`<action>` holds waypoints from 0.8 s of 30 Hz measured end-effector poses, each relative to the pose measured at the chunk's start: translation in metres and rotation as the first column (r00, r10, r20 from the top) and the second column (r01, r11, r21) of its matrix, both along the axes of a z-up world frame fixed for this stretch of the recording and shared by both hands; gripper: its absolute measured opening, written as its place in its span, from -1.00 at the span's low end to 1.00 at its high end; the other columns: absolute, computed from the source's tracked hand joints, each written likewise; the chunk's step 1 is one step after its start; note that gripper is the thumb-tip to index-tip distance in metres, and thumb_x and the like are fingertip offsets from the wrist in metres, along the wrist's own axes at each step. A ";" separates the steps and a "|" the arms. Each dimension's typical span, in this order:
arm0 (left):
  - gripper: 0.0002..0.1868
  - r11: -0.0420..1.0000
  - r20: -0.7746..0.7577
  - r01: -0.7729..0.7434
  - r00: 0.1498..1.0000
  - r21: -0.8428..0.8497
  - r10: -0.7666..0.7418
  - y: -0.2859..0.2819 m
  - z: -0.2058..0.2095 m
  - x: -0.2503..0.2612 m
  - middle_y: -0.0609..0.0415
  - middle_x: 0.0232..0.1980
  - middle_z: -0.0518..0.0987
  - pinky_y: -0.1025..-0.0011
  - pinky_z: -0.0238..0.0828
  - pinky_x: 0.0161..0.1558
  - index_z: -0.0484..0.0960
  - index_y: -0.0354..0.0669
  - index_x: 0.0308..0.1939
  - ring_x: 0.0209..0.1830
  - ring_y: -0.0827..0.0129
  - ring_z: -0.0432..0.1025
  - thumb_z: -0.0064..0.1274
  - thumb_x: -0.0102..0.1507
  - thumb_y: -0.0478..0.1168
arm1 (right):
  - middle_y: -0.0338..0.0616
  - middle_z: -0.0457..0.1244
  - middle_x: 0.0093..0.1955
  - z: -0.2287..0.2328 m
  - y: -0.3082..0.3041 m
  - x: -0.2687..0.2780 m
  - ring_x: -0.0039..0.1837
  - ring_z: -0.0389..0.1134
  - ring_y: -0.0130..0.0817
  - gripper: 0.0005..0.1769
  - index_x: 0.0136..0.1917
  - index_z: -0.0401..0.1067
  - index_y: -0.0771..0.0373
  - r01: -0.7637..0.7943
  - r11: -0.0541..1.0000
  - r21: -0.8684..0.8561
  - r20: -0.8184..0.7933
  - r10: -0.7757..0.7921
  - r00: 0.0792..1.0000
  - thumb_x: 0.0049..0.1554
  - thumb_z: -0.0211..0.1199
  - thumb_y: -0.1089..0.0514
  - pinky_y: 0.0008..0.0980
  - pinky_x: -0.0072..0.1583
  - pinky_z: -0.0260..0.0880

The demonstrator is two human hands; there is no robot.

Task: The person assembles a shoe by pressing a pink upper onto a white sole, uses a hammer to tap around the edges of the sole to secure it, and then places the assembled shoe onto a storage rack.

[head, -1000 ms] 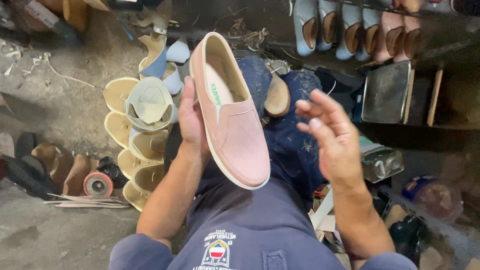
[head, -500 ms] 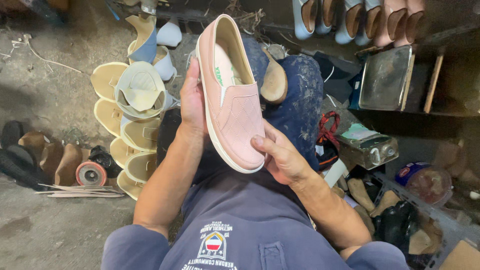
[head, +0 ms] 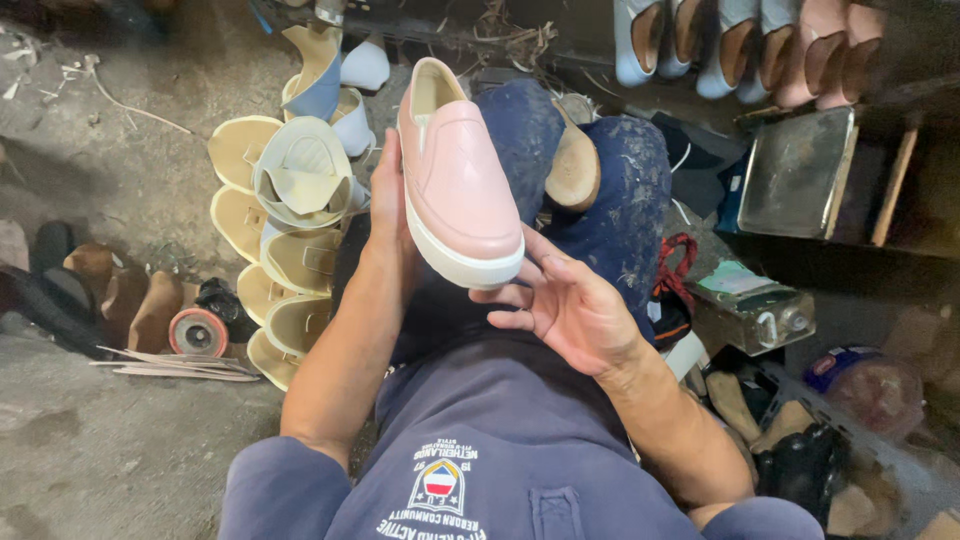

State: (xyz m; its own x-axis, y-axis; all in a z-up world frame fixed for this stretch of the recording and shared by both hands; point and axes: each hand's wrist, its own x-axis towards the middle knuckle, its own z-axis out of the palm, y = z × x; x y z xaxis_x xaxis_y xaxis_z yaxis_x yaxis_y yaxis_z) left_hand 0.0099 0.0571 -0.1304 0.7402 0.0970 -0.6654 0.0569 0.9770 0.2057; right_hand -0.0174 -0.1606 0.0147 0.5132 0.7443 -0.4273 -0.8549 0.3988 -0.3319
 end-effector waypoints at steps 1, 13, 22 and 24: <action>-0.34 1.000 0.000 -0.009 1.000 0.008 0.009 0.001 0.000 -0.002 -0.26 0.30 0.54 0.01 0.28 0.45 0.54 -0.26 0.30 0.29 -0.07 0.47 -0.06 0.36 0.20 | 0.18 0.27 0.37 0.002 0.002 0.001 0.27 0.41 0.08 -0.27 0.60 0.05 0.17 -0.009 1.000 0.008 0.000 0.009 1.000 0.22 0.05 -0.03 -0.07 0.17 0.55; -0.38 0.971 0.025 -0.207 0.978 0.121 0.206 -0.004 0.068 -0.009 -0.17 0.32 0.54 0.03 0.30 0.45 0.57 -0.15 0.28 0.28 0.03 0.49 0.01 0.33 0.21 | 0.21 0.29 0.33 -0.012 0.012 0.001 0.26 0.40 0.17 -0.17 0.60 0.05 0.09 -0.002 0.990 -0.143 0.025 0.006 1.000 0.15 0.15 -0.14 0.04 0.14 0.55; 0.20 0.874 0.674 0.357 0.737 -0.329 -0.048 -0.011 0.147 -0.070 -0.06 0.71 -0.34 -0.35 -0.44 0.51 -0.27 0.13 0.65 0.67 -0.09 -0.36 -0.17 0.13 0.55 | -0.43 0.17 -0.04 -0.028 -0.028 0.063 -0.29 -0.11 -0.79 -0.13 0.59 0.07 0.27 0.517 0.822 -0.240 0.508 -0.348 0.788 0.14 0.35 0.04 -0.81 -0.28 -0.23; 0.26 0.809 0.582 0.483 0.782 -0.336 -0.225 -0.031 0.106 -0.091 -0.35 0.59 0.09 -0.44 -0.20 0.46 -0.14 -0.18 0.61 0.57 -0.32 -0.01 0.05 0.10 0.46 | 0.10 0.35 0.22 -0.034 -0.035 0.072 0.17 0.45 -0.28 -0.27 0.54 0.17 0.33 0.528 0.815 -0.241 0.698 -0.232 0.677 0.16 0.24 0.09 -0.32 0.12 0.56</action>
